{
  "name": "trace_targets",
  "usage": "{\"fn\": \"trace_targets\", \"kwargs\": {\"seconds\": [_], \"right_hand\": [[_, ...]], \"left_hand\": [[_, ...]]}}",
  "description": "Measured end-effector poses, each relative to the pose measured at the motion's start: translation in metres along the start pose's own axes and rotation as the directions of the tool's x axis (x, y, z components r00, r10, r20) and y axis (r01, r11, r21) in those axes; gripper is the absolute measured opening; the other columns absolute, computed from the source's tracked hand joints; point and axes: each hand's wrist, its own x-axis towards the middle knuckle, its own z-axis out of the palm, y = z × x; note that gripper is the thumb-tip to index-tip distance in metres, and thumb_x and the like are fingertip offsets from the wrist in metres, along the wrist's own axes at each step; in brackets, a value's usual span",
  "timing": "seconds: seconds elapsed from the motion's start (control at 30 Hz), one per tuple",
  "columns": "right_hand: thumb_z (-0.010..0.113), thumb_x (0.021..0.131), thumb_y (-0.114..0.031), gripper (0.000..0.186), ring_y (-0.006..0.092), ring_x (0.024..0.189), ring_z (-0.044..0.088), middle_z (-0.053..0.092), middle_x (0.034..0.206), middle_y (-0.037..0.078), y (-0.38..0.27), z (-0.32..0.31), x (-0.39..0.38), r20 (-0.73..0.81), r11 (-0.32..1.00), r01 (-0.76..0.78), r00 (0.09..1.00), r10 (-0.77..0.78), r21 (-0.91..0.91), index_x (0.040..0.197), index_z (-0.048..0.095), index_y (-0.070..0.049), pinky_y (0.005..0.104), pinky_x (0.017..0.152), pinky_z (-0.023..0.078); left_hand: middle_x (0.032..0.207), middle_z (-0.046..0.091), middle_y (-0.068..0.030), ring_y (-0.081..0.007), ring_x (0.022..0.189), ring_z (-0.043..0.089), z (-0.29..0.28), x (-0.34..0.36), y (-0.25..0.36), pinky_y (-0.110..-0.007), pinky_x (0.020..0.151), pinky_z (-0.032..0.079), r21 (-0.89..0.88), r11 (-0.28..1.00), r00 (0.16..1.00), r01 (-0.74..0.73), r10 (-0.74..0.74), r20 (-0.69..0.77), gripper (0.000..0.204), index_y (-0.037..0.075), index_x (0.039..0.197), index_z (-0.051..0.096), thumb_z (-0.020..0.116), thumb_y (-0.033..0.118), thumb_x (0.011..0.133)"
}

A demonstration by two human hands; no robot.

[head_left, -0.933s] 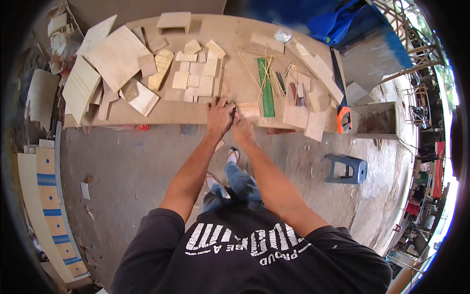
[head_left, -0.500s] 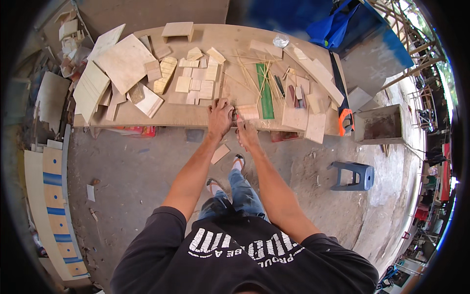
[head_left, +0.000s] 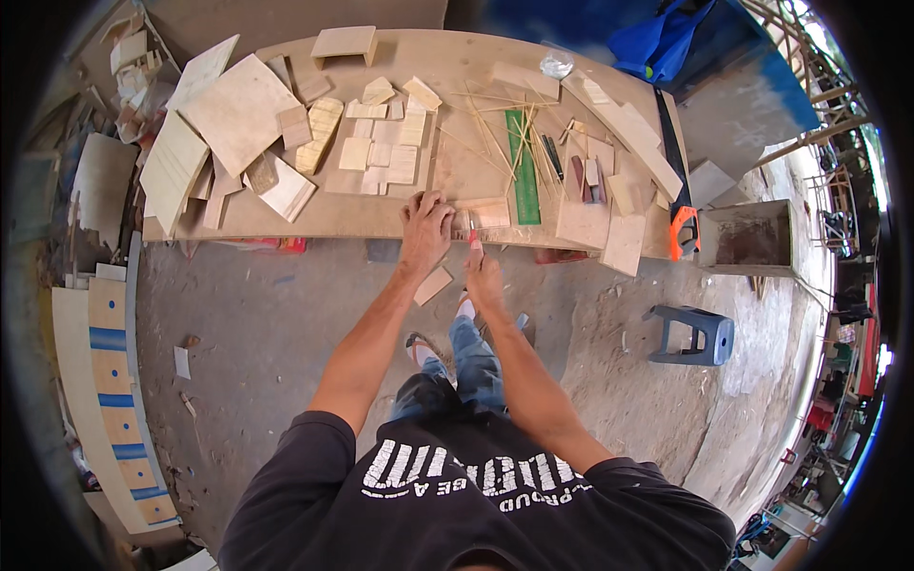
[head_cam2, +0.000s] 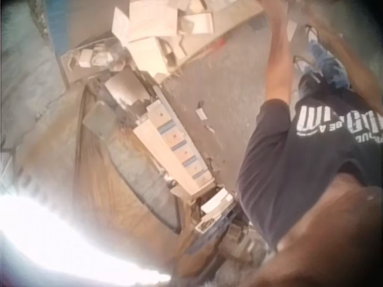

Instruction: The person uses a utility knife to cut wood pieces on a workbench, holding the wood with one hand and slicing with the other. They move several cut pieces aside to continue working on the bench.

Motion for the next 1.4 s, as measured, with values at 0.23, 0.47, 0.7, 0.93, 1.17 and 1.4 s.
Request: {"fn": "trace_targets", "kwargs": {"seconds": [0.23, 0.47, 0.7, 0.93, 1.17, 1.4], "right_hand": [[0.039, 0.105, -0.048, 0.062, 0.0253, 0.054, 0.061, 0.059, 0.062, 0.015, 0.012, -0.027, 0.012, 0.139, 0.941, -0.274, 0.958, 0.25, 0.199, 0.082, 0.065, 0.003, 0.0405, 0.052, 0.045], [0.062, 0.096, -0.033, 0.035, 0.0227, 0.054, 0.059, 0.056, 0.061, 0.011, -0.008, -0.037, 0.031, 0.048, 0.999, 0.04, 0.998, -0.04, -0.004, 0.086, 0.064, 0.0, 0.0381, 0.052, 0.045], [0.071, 0.082, -0.015, 0.014, 0.0398, 0.082, 0.066, 0.066, 0.088, 0.014, -0.05, -0.01, 0.063, 0.128, 0.809, 0.473, 0.879, -0.458, -0.351, 0.088, 0.065, -0.005, 0.0478, 0.068, 0.051], [0.073, 0.08, -0.015, 0.019, 0.0371, 0.084, 0.068, 0.065, 0.099, 0.012, -0.047, -0.005, 0.083, 0.352, 0.63, 0.616, 0.787, -0.506, -0.472, 0.095, 0.065, -0.006, 0.0483, 0.074, 0.055], [0.072, 0.082, -0.016, 0.027, 0.0378, 0.087, 0.067, 0.063, 0.103, 0.014, -0.048, -0.016, 0.093, 0.5, 0.542, 0.695, 0.718, -0.484, -0.472, 0.105, 0.062, -0.006, 0.0488, 0.074, 0.056], [0.068, 0.086, -0.015, 0.017, 0.0404, 0.087, 0.066, 0.064, 0.1, 0.017, -0.045, -0.015, 0.1, 0.508, 0.548, 0.689, 0.722, -0.469, -0.474, 0.098, 0.061, -0.004, 0.0495, 0.074, 0.054]], "left_hand": [[0.113, 0.06, -0.0045, -0.0328, 0.111, 0.053, -0.008, -0.001, -0.008, -0.048, 0.092, 0.038, 0.021, 0.999, 0.995, -0.03, 0.032, -0.1, 0.018, 0.008, 0.098, 0.072, 0.073, 0.004, 0.081], [0.107, 0.063, -0.006, -0.0321, 0.105, 0.054, -0.035, -0.01, -0.015, -0.043, 0.09, 0.043, -0.066, 0.982, 0.974, 0.176, -0.183, -0.132, 0.009, 0.006, 0.091, 0.074, 0.073, 0.004, 0.083], [0.1, 0.065, -0.0109, -0.0342, 0.101, 0.056, -0.039, -0.013, -0.005, -0.045, 0.087, 0.046, -0.026, 0.975, 0.96, 0.22, -0.221, -0.17, 0.009, 0.005, 0.089, 0.073, 0.075, 0.005, 0.08], [0.102, 0.064, -0.0093, -0.0351, 0.101, 0.055, -0.04, -0.019, -0.012, -0.047, 0.086, 0.044, -0.046, 0.973, 0.947, 0.224, -0.229, -0.228, 0.011, 0.006, 0.09, 0.071, 0.074, 0.007, 0.079], [0.106, 0.064, -0.0104, -0.0336, 0.105, 0.055, -0.028, 0.002, 0.002, -0.046, 0.085, 0.044, -0.008, 0.96, 0.947, 0.28, -0.277, -0.162, 0.012, 0.006, 0.089, 0.072, 0.072, 0.005, 0.076], [0.111, 0.062, -0.0087, -0.0317, 0.107, 0.054, -0.018, 0.008, 0.002, -0.047, 0.085, 0.043, 0.041, 0.965, 0.959, 0.259, -0.251, -0.132, 0.015, 0.006, 0.091, 0.073, 0.072, 0.008, 0.076]]}}
